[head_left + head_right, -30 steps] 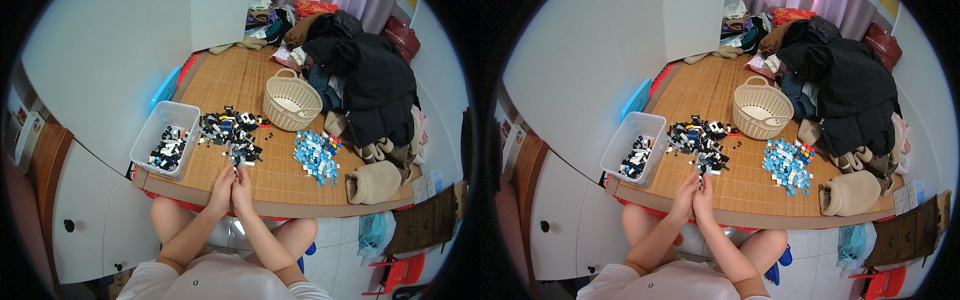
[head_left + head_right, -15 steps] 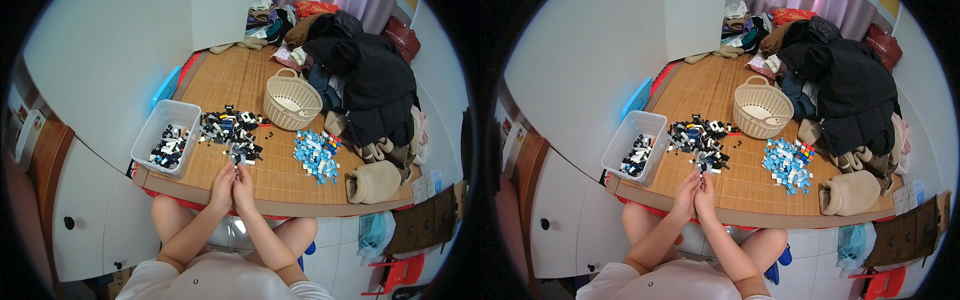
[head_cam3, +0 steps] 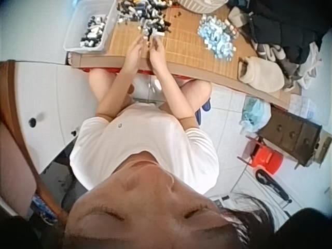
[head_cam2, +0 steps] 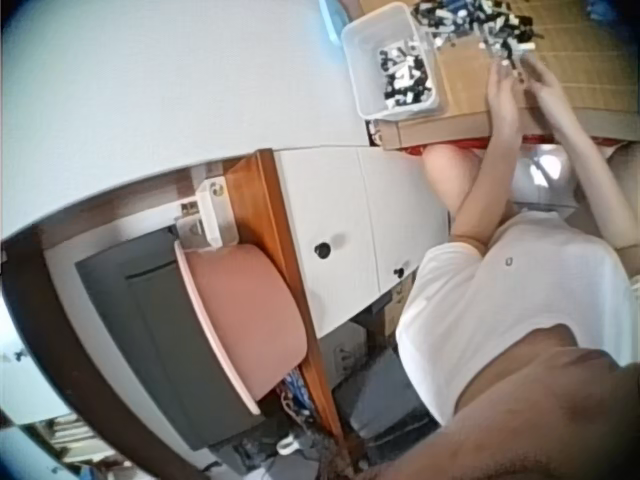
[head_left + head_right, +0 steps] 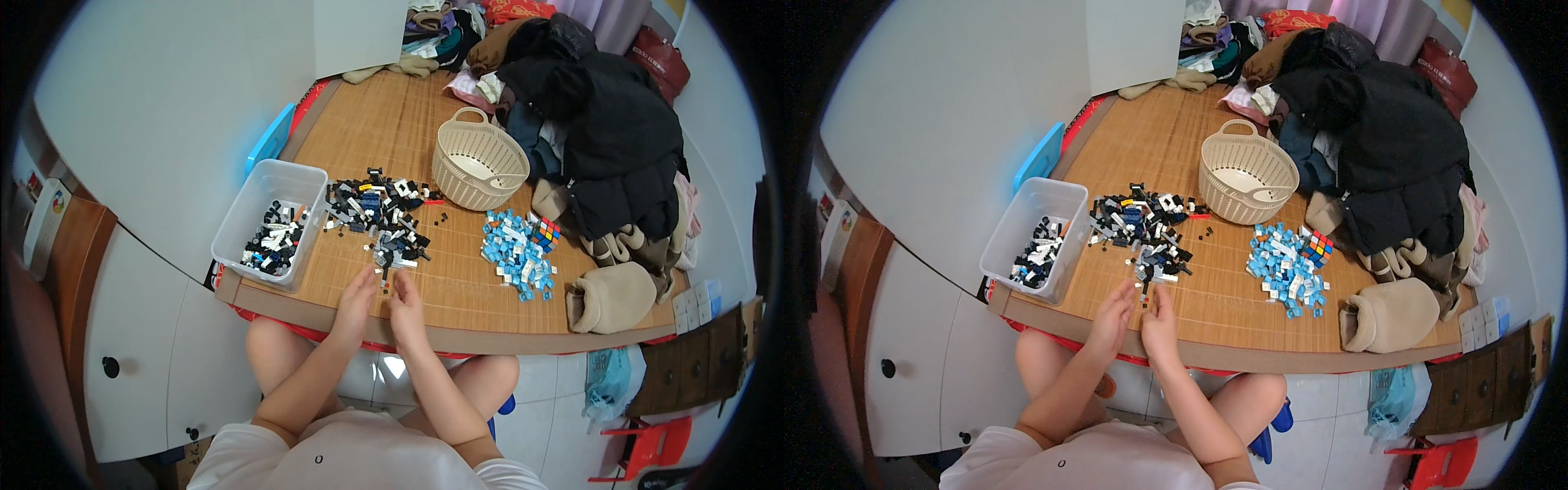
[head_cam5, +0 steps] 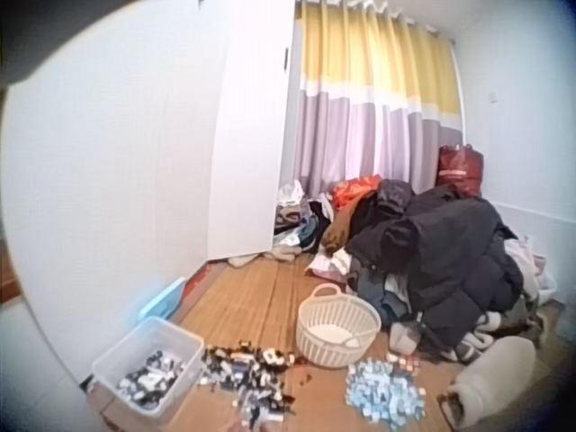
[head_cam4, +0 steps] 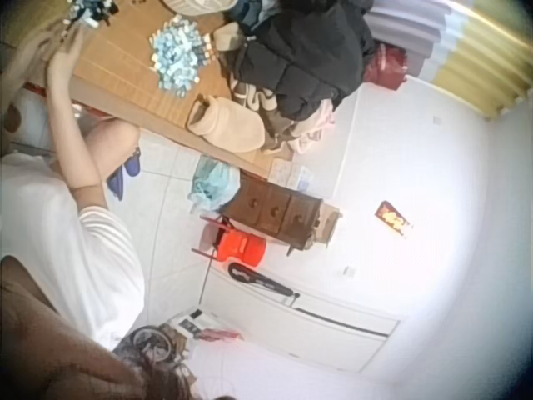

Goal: The person sits cross-legged on a mat and assembles small plastic building blocks by hand. They pick up individual pieces from a pile on the mat and connect them to a growing structure, occasionally adjusting the orientation of the assembly.

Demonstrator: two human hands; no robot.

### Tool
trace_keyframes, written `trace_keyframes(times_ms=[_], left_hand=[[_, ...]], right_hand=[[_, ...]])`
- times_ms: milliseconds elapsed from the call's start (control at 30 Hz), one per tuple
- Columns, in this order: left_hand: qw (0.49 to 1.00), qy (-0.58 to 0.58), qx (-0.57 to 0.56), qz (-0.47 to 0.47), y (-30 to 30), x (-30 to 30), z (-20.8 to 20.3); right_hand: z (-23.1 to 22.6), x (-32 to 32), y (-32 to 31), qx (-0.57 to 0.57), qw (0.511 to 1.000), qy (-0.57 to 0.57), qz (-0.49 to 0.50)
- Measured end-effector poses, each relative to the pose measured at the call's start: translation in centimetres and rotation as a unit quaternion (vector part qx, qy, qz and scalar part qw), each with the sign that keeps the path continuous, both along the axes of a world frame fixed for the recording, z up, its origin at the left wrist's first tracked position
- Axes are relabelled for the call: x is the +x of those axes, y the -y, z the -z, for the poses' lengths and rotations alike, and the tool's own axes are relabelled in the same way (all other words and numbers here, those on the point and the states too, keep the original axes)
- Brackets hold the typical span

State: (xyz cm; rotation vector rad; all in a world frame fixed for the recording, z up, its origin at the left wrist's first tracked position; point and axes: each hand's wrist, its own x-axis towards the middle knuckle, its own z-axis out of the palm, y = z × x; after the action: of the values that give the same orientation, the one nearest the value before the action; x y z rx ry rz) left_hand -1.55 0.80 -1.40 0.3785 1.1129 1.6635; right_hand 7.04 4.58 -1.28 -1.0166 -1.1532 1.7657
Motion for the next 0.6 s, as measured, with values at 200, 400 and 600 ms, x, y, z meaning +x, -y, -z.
trace_keyframes(times_ms=[200, 400, 600], left_hand=[[0.996, -0.064, -0.031, 0.059, -0.6, -0.3, -0.5], [0.999, -0.011, -0.025, 0.038, -1.0, -0.1, -0.6], [0.997, 0.074, 0.027, -0.017, -0.9, 0.5, 0.0]], right_hand=[[-1.2, -1.4, -0.1, -0.031, 0.998, 0.032, -0.043], [-1.2, -3.1, 0.2, -0.054, 0.997, -0.031, 0.043], [0.0, -2.6, 0.1, -0.022, 0.999, -0.035, 0.034]])
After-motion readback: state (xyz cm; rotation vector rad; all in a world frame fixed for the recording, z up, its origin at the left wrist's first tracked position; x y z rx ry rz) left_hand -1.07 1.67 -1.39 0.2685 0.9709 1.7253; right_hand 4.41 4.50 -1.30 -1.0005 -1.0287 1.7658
